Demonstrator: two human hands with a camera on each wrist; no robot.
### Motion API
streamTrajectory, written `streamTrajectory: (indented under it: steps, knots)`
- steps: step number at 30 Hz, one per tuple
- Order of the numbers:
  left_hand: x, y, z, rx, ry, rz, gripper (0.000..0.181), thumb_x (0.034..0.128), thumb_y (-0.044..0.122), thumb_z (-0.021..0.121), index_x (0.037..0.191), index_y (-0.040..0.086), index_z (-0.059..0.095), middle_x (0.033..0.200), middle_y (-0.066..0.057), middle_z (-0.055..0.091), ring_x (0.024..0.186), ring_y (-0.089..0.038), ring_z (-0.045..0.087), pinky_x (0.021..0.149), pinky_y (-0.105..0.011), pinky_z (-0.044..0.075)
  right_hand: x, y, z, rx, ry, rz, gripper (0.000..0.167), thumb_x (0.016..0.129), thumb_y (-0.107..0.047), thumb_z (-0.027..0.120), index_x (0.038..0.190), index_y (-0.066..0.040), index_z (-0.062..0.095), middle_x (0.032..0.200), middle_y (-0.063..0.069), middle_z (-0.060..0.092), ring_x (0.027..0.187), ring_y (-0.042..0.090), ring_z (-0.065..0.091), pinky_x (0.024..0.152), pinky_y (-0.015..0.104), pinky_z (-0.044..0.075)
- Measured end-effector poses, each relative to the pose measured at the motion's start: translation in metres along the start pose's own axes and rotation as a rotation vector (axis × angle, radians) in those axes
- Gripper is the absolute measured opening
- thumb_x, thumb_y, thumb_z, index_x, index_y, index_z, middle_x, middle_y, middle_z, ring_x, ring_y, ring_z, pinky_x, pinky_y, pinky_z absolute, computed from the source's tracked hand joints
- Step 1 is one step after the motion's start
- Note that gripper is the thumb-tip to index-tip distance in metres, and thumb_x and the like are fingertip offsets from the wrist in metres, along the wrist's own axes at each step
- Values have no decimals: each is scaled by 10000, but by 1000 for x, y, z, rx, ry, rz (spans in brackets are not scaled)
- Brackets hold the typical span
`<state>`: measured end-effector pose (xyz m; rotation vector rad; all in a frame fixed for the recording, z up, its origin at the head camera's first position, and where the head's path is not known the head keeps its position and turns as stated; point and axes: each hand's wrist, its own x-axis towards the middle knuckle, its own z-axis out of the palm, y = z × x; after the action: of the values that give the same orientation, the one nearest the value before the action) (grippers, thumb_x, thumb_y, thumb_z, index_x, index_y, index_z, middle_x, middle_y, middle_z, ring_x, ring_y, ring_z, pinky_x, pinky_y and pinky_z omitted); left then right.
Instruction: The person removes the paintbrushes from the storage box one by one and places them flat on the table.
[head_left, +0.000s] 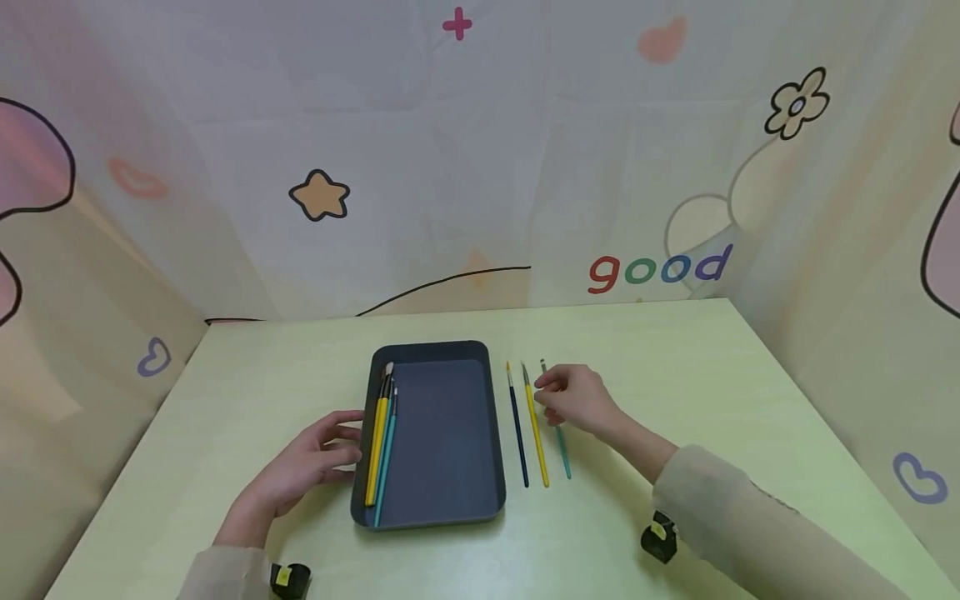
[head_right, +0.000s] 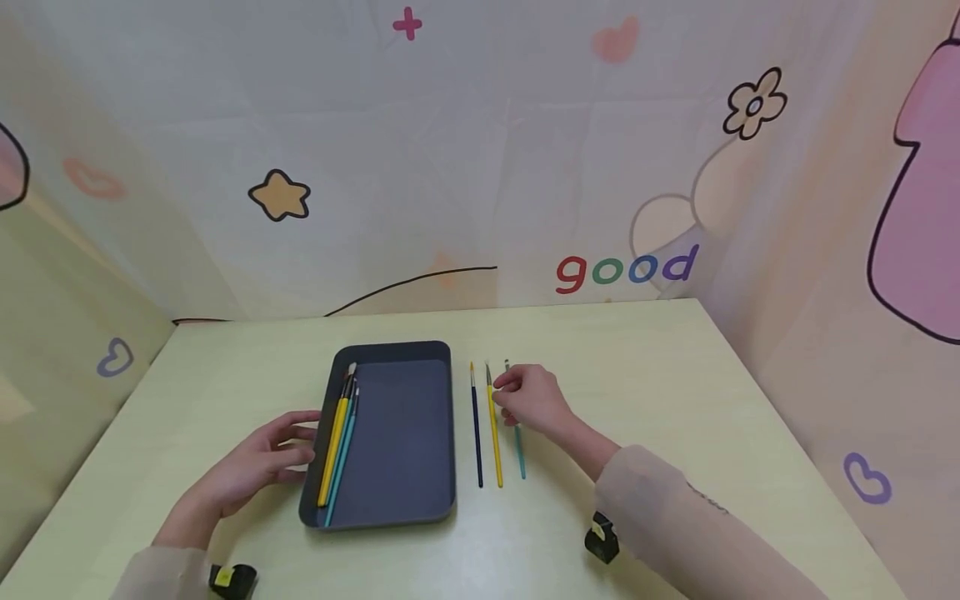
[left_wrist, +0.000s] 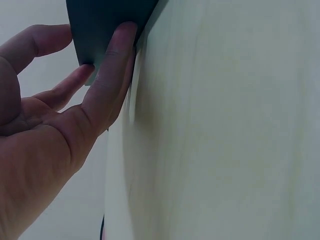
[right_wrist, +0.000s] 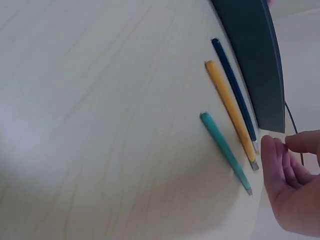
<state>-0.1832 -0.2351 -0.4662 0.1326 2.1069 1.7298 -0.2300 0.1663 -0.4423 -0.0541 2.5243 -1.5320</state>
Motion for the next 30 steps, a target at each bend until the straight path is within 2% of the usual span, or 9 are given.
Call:
streamTrajectory:
  steps: [5,9,13,20,26,30]
  knots:
    - [0,0,1,-2,-4,-7,621,989,75,620,1548,10,356,1413,-271,462,1118,-325,592,886,-456,581,-2,-11,6,156,-81,-34,226,965,-3,653,1145,134,643,943,249,675,728,226,669,706,403,626]
    - [0,0,1,0,0,-7,622,990,77,621,1548,12,356,1416,-272,460,1119,-330,596,883,-457,582,-3,-19,12,246,-164,-62,281,975,-4,645,1195,166,606,981,253,668,807,265,700,803,480,606]
    - [0,1,1,1,5,-11,623,989,79,622,1549,19,357,1415,-270,461,1113,-329,600,885,-459,582,-6,-27,20,302,-276,-65,339,988,-27,641,1253,172,571,1052,246,683,916,306,718,878,497,579]
    - [1,3,1,1,7,-10,629,983,74,622,1549,14,355,1411,-269,466,1110,-331,599,887,-462,582,-10,-41,35,369,-436,-63,436,1015,-32,609,1368,181,468,1278,352,584,1101,360,678,928,451,565]
    - [2,4,2,4,14,-15,625,986,85,626,1548,22,361,1419,-268,467,1122,-338,597,894,-466,580,-7,-46,53,380,-477,-39,492,998,-42,639,1399,172,452,1320,320,576,1141,388,656,943,452,557]
    - [1,4,2,0,14,-17,623,985,82,623,1546,19,360,1408,-267,472,1119,-332,600,890,-469,581,-3,-47,68,320,-457,-29,477,979,-49,666,1370,165,494,1203,239,639,1085,358,680,909,428,576]
